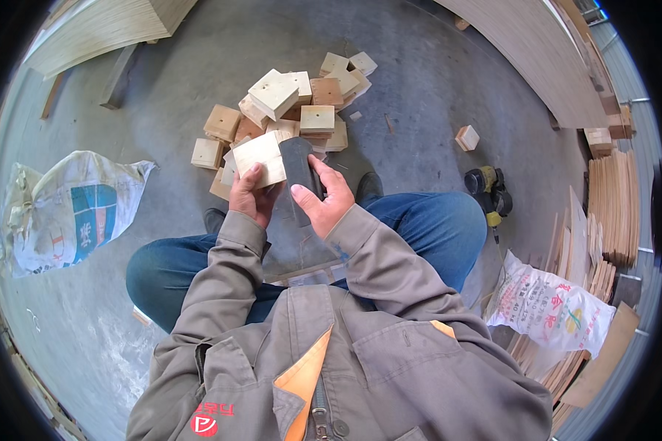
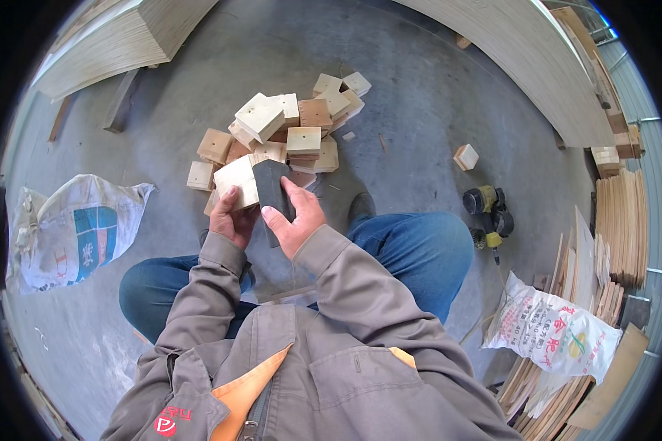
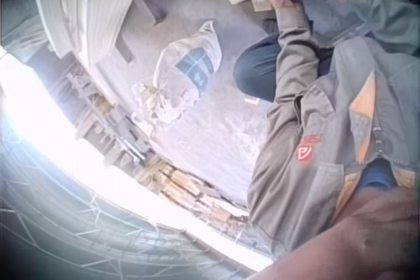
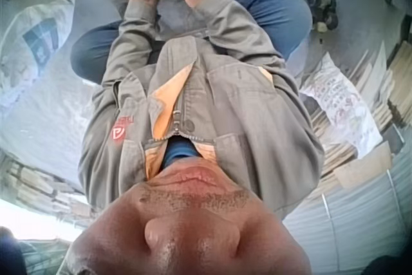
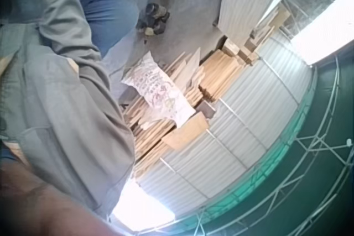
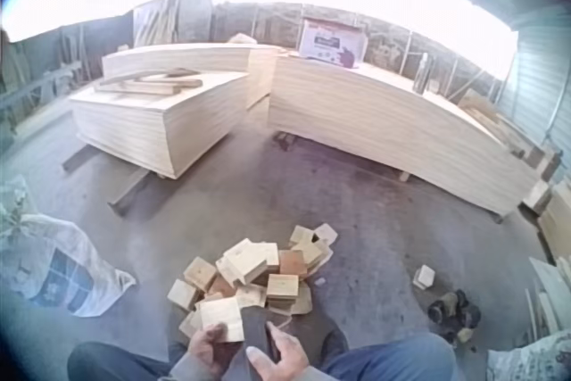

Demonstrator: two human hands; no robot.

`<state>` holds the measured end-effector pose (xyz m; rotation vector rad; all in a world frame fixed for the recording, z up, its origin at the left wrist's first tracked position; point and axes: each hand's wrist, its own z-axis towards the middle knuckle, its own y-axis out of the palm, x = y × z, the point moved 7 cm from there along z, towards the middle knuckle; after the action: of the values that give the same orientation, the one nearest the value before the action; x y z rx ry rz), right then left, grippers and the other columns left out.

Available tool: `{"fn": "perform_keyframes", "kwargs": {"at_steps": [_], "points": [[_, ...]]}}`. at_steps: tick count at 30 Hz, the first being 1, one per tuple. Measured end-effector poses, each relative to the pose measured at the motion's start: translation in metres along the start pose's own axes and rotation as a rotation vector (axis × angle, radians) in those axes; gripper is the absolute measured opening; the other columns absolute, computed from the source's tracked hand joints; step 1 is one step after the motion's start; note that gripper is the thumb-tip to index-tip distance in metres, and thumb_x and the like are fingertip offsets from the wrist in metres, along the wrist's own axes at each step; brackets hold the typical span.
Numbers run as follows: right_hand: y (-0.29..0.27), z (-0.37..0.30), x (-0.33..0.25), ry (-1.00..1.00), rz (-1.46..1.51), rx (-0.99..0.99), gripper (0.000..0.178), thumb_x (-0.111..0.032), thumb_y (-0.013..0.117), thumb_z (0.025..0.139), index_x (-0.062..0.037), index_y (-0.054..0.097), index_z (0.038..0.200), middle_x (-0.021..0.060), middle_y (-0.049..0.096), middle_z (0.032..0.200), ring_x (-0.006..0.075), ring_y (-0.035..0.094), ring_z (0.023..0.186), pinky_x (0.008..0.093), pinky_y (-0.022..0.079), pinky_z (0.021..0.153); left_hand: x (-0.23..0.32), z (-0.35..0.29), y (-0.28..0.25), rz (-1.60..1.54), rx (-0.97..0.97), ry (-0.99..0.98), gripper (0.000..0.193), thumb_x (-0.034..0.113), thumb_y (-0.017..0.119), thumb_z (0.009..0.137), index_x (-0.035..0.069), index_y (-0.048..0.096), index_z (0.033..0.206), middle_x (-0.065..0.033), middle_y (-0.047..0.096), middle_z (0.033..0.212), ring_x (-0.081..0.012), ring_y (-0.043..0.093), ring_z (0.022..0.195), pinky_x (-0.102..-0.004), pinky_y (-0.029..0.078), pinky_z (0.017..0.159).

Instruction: The person sits on the floor and sands small wooden blocks using a sanding block. They pick up blocks from a pile, sand the edges and faces, and place them back down.

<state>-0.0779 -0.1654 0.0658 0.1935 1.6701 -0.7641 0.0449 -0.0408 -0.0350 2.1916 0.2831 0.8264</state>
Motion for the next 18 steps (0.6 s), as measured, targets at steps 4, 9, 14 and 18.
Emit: {"fn": "perform_keyframes", "kwargs": {"at_steps": [4,9,14,18], "points": [[-0.004,-0.002,-0.004,0.014,-0.059,0.008,0.073,-0.035,0.070,0.092,0.0066,0.046,0.147,0.0295,0.054,0.139,0.0399,0.051,0.132,0.0419,0.039,0.114,-0.006,0.001,-0.001,-0.029,0.036,0.001,0.051,0.020,0.069,0.095,0.015,0.047,0.141,-0.0092,0.062,0.132,-0.0298,0.063,0.119,-0.0510,0.056,0.095],[0.002,-0.003,-0.005,0.006,-0.107,0.004,0.071,-0.034,0.069,0.093,0.0062,0.046,0.147,0.0302,0.053,0.140,0.0404,0.051,0.131,0.0430,0.039,0.114,0.002,-0.002,0.001,-0.007,0.108,0.029,0.049,0.023,0.068,0.097,0.013,0.049,0.141,-0.0091,0.064,0.130,-0.0294,0.064,0.116,-0.0511,0.057,0.094],[0.009,-0.003,-0.014,-0.100,-0.183,0.039,0.071,-0.032,0.071,0.091,0.0060,0.048,0.146,0.0308,0.053,0.139,0.0415,0.051,0.130,0.0447,0.040,0.114,-0.004,-0.003,-0.004,-0.090,0.114,-0.047,0.051,0.025,0.068,0.097,0.010,0.050,0.142,-0.0108,0.063,0.131,-0.0302,0.064,0.117,-0.0518,0.055,0.098],[-0.005,0.028,-0.002,-0.162,-0.235,0.130,0.069,-0.030,0.072,0.089,0.0071,0.050,0.143,0.0313,0.056,0.134,0.0425,0.053,0.127,0.0455,0.042,0.112,-0.015,-0.015,0.013,-0.058,0.043,-0.142,0.054,0.030,0.068,0.097,0.010,0.050,0.144,-0.0116,0.063,0.133,-0.0312,0.063,0.120,-0.0525,0.051,0.104]]}}
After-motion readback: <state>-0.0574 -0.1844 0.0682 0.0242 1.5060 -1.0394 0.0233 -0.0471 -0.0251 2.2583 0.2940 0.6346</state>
